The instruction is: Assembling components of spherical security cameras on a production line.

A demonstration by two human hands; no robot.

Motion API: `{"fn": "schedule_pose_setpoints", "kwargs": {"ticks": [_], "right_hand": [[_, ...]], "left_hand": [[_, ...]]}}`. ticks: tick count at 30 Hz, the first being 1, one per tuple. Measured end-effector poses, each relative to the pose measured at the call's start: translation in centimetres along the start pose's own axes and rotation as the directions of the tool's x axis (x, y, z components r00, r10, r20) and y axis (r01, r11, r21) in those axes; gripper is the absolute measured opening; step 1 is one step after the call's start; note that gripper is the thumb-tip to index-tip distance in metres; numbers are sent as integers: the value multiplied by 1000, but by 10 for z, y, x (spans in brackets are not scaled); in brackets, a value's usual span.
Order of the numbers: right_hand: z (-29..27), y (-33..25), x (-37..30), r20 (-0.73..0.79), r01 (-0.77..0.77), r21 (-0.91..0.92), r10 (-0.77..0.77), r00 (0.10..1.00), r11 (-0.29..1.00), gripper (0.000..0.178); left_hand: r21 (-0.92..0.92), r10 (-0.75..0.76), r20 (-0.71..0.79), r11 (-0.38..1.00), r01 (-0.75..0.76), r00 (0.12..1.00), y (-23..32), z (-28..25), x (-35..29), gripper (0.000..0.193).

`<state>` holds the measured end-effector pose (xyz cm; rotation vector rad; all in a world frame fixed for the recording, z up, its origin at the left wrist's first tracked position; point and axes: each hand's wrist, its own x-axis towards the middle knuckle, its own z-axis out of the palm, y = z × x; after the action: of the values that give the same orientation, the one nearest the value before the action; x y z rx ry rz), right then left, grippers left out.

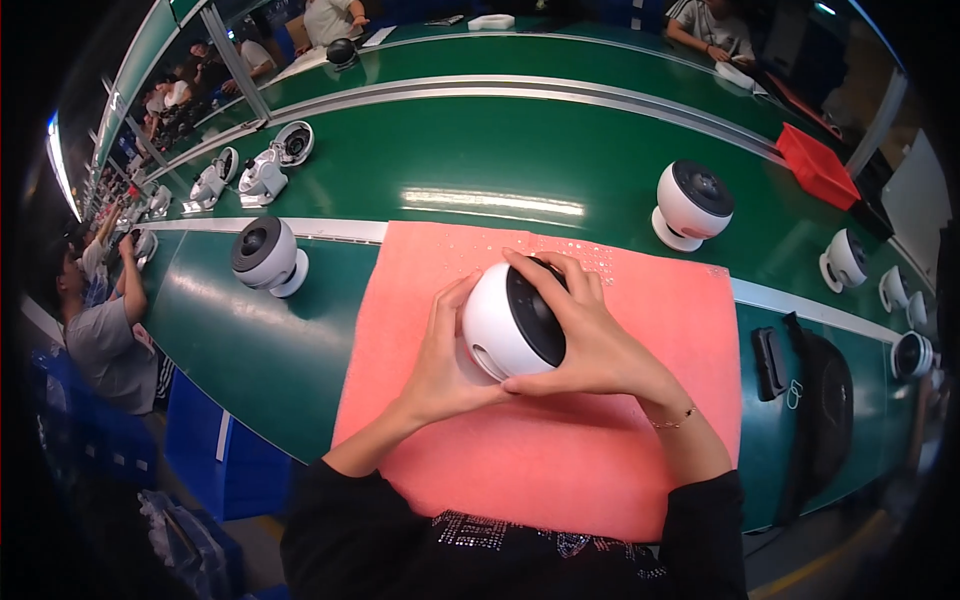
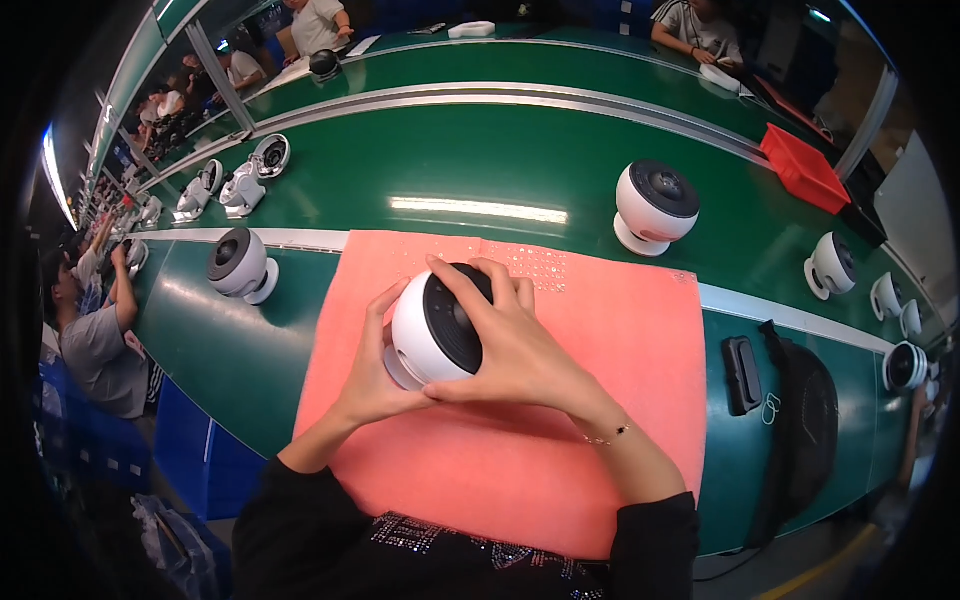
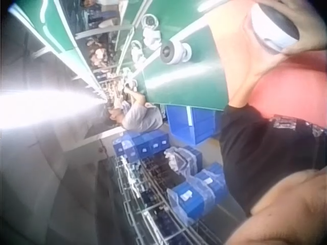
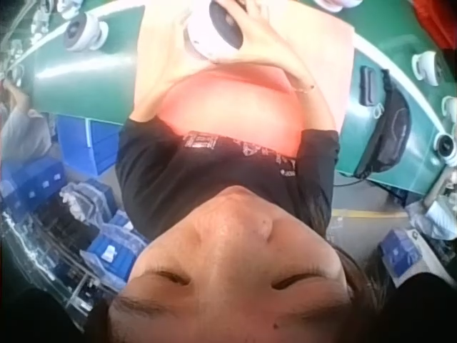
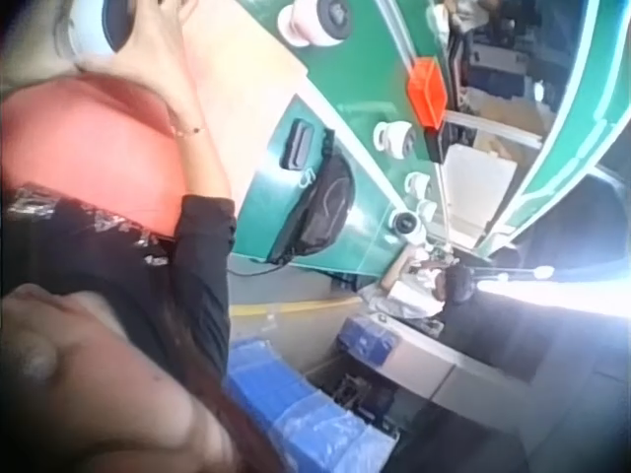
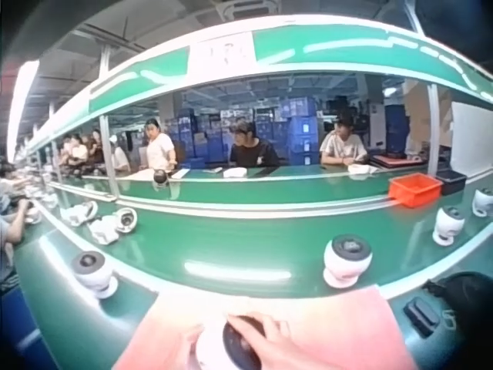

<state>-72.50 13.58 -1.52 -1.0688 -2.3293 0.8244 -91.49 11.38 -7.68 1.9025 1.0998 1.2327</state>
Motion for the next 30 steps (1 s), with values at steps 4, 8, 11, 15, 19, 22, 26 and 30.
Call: {"fn": "schedule_pose_setpoints", "kwargs": {"ticks": [4,8,11,15,19,22,26,30], "right_hand": [[-4,3,-1,12,-16,37,15,1000,999,107],[-6,12,7,104,16,208,-38,994,978,100],[-5,0,4,128,67,114,-81,988,991,96],[-22,-18,9,310,105,19,-105,945,994,93],[-30,-51,14,319,113,12,-111,941,993,94],[-3,-82,1,49,173,-336,-167,985,926,86],[43,-80,-25,-152,202,-731,-445,882,651,52],[72,-85,-36,-183,203,-729,-472,863,653,48]], "left_hand": [[-6,5,121,1000,-5,993,6,-13,9,107],[26,10,196,1000,-16,981,0,-22,8,105],[-81,58,156,996,-46,986,0,-17,-4,103],[-278,65,72,960,-43,995,-8,-11,-23,105],[-339,28,87,941,3,996,-18,-17,-49,109],[-195,-217,160,949,246,963,-37,-24,-61,114],[-424,-377,-18,842,334,926,9,-59,-68,66],[-740,-578,-299,643,198,760,50,-44,-129,50]]}}
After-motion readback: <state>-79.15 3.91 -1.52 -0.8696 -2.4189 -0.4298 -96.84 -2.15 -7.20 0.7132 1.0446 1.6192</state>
